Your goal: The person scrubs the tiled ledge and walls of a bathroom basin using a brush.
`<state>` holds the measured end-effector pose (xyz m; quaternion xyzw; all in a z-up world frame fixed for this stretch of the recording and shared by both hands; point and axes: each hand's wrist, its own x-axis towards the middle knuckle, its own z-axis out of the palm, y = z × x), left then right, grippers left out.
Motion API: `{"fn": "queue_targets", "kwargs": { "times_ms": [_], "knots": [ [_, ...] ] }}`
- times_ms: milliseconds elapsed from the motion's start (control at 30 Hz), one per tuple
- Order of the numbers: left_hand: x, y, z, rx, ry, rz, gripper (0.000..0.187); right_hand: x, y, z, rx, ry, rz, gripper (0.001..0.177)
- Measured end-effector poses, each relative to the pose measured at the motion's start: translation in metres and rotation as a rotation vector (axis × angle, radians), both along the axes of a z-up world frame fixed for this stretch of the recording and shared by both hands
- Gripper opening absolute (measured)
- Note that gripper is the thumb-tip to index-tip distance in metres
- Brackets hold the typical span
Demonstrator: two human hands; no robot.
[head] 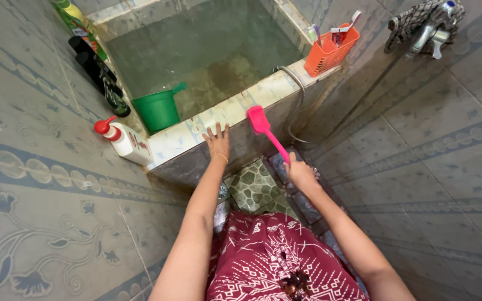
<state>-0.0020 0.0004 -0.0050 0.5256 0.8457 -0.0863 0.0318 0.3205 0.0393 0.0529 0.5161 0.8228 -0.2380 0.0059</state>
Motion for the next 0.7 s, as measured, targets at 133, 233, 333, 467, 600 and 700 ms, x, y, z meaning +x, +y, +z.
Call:
{"fn": "queue_targets", "kwargs": {
  "times_ms": [133,233,333,467,600,700],
  "knots": [
    [0.003,-0.002,0.000,0.032,0.036,-0.008,0.085,0.008,0.011,0.011,-0.011,-0.007,-0.032,0.036],
    [0.002,-0.001,0.003,0.043,-0.007,0.011,0.081,0.017,0.039,0.006,-0.004,-0.012,-0.136,0.038],
    [0.005,-0.005,0.005,0.066,0.021,0.008,0.080,0.027,0.070,-0.003,0.040,-0.026,-0.191,0.038],
    [0.003,-0.003,0.017,0.071,0.039,0.006,0.081,0.020,0.092,-0.003,0.020,-0.009,-0.244,0.039],
    [0.004,-0.004,0.017,0.002,0.016,0.001,0.083,0.016,0.073,-0.004,-0.003,-0.012,-0.252,0.039],
    [0.004,-0.003,0.016,0.066,0.028,0.005,0.079,0.010,0.051,-0.007,0.024,0.032,-0.190,0.039]
  ]
}}
